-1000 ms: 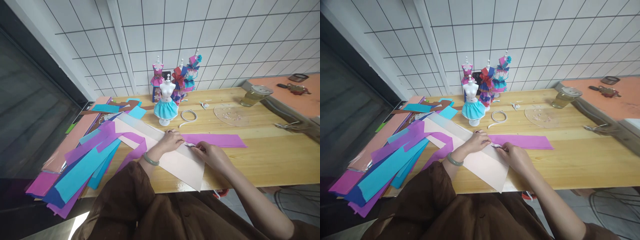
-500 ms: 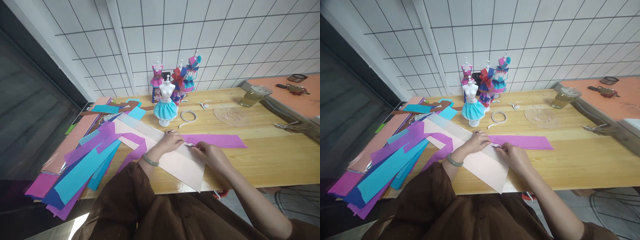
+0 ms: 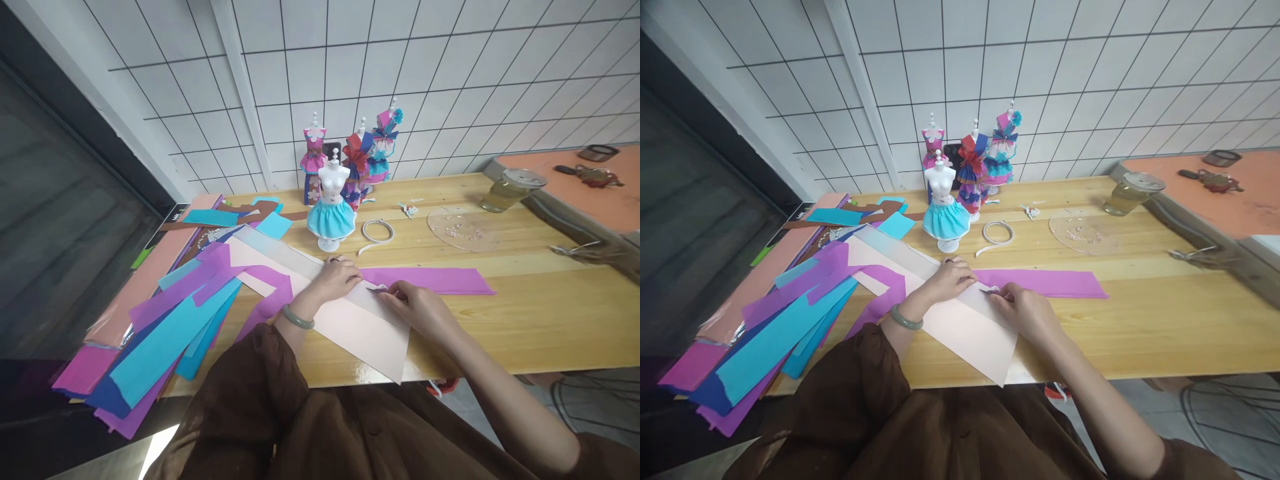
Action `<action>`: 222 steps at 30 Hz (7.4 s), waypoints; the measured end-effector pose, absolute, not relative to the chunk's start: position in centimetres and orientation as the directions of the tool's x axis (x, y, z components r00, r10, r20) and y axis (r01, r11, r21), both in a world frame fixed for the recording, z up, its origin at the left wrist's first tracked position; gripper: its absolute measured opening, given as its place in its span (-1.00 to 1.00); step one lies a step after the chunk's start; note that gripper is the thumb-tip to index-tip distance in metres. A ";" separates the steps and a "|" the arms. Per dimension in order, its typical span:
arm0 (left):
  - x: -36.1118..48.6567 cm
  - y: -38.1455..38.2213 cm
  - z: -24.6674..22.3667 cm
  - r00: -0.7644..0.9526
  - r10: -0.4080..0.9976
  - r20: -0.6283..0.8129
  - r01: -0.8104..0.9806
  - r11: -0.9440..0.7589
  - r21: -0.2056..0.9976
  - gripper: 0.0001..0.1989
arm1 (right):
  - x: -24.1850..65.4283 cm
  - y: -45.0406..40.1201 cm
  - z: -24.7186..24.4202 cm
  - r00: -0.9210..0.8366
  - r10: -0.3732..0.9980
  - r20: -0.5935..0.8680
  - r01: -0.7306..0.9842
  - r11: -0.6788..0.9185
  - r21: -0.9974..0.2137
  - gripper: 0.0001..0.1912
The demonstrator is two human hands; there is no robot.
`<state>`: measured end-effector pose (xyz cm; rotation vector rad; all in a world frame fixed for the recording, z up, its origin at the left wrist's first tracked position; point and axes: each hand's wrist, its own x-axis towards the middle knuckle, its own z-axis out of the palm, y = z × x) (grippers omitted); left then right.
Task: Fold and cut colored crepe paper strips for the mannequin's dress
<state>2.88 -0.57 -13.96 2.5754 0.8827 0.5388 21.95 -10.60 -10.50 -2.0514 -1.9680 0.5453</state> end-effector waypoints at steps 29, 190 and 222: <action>1.6 0.7 -13.9 0.709 0.664 0.237 0.526 -0.722 0.450 -0.78 | 21.1 -10.3 -10.5 0.042 0.994 -0.100 0.896 -0.082 -0.437 -0.65; -1.6 2.8 -13.3 0.634 0.742 0.219 0.539 -0.627 0.563 -0.83 | 16.0 -5.9 -10.8 -0.033 0.999 -0.042 0.914 0.013 -0.405 -0.68; -1.7 2.7 -13.4 0.630 0.750 0.202 0.543 -0.611 0.576 -0.82 | 20.3 -9.7 -10.4 -0.033 0.998 -0.060 0.903 0.005 -0.429 -0.59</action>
